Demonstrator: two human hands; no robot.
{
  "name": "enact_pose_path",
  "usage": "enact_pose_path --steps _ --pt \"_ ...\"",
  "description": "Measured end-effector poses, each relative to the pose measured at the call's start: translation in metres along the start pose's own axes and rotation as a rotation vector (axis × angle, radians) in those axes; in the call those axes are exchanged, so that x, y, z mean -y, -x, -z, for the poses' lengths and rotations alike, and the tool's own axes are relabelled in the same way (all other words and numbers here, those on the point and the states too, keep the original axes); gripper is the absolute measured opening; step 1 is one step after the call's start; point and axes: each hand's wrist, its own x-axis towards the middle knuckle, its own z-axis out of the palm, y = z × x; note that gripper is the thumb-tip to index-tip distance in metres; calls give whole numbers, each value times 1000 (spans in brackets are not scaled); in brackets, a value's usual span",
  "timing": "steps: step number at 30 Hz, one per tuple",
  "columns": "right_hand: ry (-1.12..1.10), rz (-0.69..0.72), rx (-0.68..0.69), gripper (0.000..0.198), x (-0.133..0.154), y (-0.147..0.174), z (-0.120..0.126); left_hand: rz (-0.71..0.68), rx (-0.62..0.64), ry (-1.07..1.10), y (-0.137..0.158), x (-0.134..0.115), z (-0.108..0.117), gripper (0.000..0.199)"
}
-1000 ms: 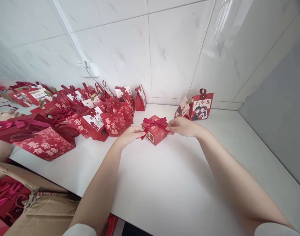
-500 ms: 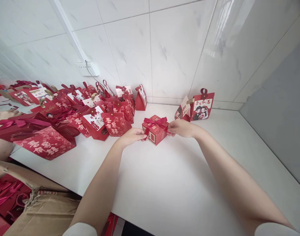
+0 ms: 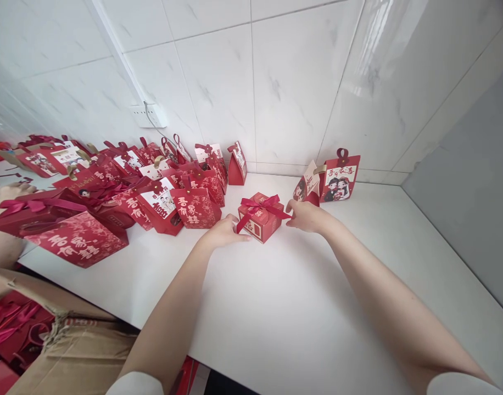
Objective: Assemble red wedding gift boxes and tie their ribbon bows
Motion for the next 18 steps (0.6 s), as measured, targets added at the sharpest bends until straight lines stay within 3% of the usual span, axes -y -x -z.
enact_pose_path --steps 2,4,6,9,12,15,18 --pt "-23 15 10 45 0 0 -2 -88 -34 26 5 -4 -2 88" --pt "-59 45 53 36 2 0 -3 -140 -44 103 6 -8 -10 98" --pt "-80 52 64 31 4 -1 -4 -109 -96 181 4 -12 -23 105" --pt "-86 32 -38 31 5 -3 -3 -102 -235 325 -6 -13 -44 110" --pt "-109 60 -79 28 7 4 8 -112 -299 514 -17 -10 -54 97" --pt "-7 48 -115 25 16 27 28 -86 -249 669 -26 -5 -55 77" --pt "77 102 -422 22 33 59 46 -99 -281 706 -31 -1 -50 64"
